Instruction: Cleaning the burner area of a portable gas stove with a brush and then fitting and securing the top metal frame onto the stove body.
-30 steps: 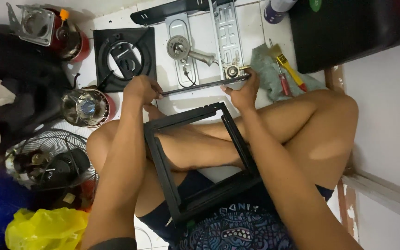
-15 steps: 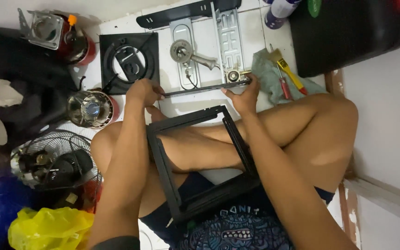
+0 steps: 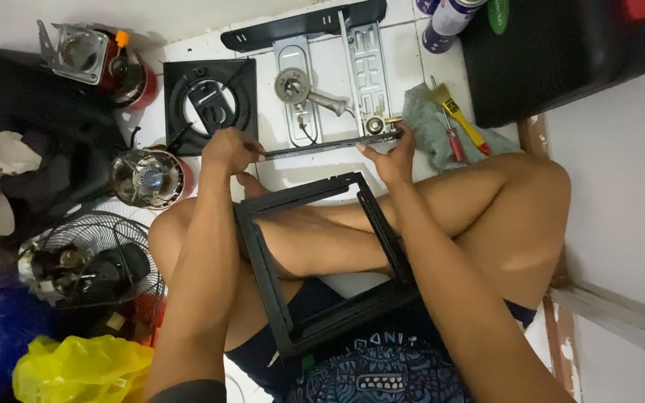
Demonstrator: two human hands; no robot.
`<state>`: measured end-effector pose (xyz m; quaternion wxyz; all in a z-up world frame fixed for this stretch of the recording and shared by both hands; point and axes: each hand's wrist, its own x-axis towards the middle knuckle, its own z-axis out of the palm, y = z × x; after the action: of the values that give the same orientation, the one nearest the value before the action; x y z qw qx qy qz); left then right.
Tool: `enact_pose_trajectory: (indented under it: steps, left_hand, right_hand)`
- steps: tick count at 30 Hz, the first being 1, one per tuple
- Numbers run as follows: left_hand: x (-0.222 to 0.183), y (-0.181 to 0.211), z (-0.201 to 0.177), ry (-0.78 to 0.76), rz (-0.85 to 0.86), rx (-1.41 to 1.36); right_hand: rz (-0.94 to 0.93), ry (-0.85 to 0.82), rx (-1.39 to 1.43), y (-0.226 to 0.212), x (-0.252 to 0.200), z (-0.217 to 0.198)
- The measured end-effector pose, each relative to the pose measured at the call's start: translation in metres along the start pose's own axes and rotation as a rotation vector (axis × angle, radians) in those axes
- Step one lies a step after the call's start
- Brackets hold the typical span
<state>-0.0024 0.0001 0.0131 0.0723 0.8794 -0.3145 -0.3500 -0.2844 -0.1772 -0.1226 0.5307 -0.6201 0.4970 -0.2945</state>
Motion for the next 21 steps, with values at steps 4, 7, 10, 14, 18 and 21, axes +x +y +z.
enact_pose_trajectory:
  steps: [4, 7, 10, 14, 18, 21]
  left_hand:
    - [0.004, -0.003, 0.003, -0.003, 0.021, 0.002]
    - [0.008, -0.007, 0.008, -0.024, 0.021, -0.028]
    - [0.013, -0.009, 0.011, -0.05, 0.0, 0.052]
    - [0.024, -0.015, 0.015, -0.143, 0.015, 0.084]
    - [0.016, 0.0, 0.005, -0.183, -0.052, 0.161]
    - [0.021, -0.001, 0.013, -0.132, -0.071, 0.139]
  right_hand:
    - [0.01, -0.003, -0.026, -0.001, 0.002, -0.001]
    - [-0.002, 0.003, -0.001, 0.005, 0.003, -0.001]
    - [-0.027, 0.002, -0.067, 0.014, 0.008, 0.002]
    - [-0.132, 0.056, -0.177, 0.012, 0.007, 0.003]
    - [-0.162, 0.066, -0.227, 0.013, 0.004, 0.004]
    - [-0.028, 0.075, -0.299, 0.01, 0.004, 0.01]
